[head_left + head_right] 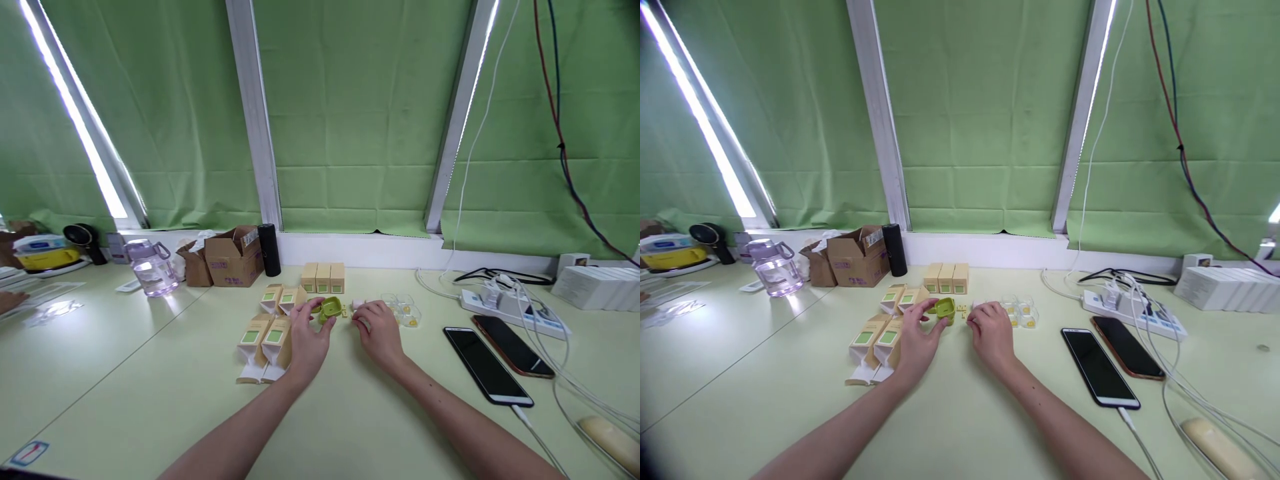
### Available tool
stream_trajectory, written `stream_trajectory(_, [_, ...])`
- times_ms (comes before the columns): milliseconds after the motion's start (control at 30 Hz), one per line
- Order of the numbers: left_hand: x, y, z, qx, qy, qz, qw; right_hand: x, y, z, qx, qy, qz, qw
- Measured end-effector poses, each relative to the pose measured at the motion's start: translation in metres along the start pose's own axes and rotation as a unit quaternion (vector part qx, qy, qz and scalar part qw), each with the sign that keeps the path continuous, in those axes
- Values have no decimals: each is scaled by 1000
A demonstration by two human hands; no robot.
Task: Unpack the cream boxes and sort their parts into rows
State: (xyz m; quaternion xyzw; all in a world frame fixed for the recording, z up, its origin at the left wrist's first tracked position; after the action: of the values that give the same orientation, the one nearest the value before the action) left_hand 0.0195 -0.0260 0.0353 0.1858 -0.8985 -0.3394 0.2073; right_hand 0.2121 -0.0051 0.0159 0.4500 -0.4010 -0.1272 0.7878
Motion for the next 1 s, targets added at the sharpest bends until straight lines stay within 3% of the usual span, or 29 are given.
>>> stream_trajectory(267, [2,2,-1,27,-19,-6,999,-43,18,8,-4,-126,66,990])
stream_trajectory(567, [2,2,1,46,-40,-12,998,-61,23,11,-7,-166,109,980])
stream_trajectory(767, [0,2,4,82,-84,0,993,-59,18,11,-29,-182,127,975])
stream_trajectory(1000, [-2,4,-10,178,-232,21,956,-28,-3,14,-5,-166,164,972])
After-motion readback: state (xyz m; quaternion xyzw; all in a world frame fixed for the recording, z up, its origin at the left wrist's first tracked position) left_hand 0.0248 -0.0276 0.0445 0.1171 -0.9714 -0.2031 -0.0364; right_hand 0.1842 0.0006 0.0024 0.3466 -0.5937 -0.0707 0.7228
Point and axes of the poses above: each hand's wrist, its own y-axis towards the middle knuckle, its own x-axis out of the back of the hand, z = x × y, the point moved 1 cm from there along y, towards the middle knuckle, and after that the axes turned 2 degrees about -y, right-handed, at the moved point
